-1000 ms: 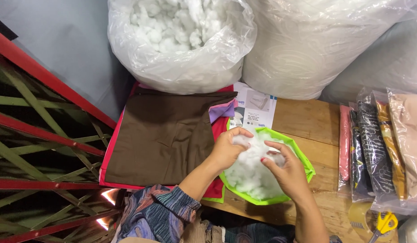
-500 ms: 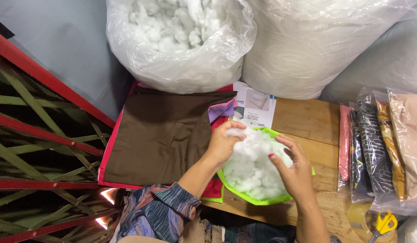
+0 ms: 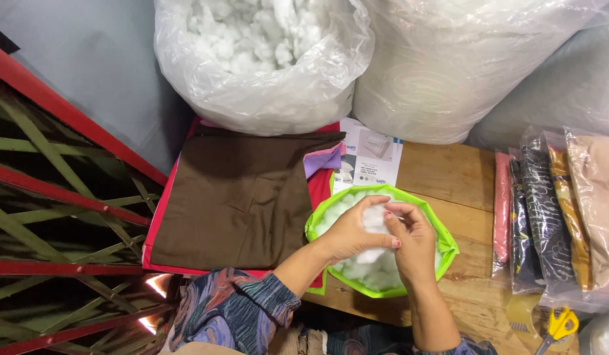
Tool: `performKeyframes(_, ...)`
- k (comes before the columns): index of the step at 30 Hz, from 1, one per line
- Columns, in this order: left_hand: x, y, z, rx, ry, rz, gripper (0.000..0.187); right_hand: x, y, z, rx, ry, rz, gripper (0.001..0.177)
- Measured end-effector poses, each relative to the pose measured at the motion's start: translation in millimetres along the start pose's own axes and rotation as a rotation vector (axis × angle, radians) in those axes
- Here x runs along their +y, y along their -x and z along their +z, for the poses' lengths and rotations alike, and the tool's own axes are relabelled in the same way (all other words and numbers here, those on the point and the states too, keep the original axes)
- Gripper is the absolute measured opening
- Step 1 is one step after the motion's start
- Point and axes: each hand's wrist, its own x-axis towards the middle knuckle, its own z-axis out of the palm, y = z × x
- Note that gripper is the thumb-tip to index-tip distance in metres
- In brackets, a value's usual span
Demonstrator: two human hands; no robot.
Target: Stuffing a small green pillowcase with white fiberfill material from a large storage bag.
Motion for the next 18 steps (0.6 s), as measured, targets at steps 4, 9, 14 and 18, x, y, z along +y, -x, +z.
performKeyframes(4,-11.8,-11.5,-8.0,0.012,-0.008,0.058,0.074,-2.8,-3.7,-9.3,-0.101,-0.057,0.022,0.017)
performKeyframes(9,9.8,-18.7,-21.5,0.166,-0.029,0.108,0.044,-32.5,-5.9,-26.9,-0.054,0.094,0.021,0.024)
performKeyframes(14,6.5,-25.6,-35.0,0.282,-0.033,0.137,0.040,-10.2,-11.1,-32.0,-0.145,0.579,-0.081,0.028)
performKeyframes(18,-0.8,-28.7,-40.1,0.346,-0.033,0.163,0.038,-6.0,-2.7,-8.7,-0.269,1.300,-0.234,0.043)
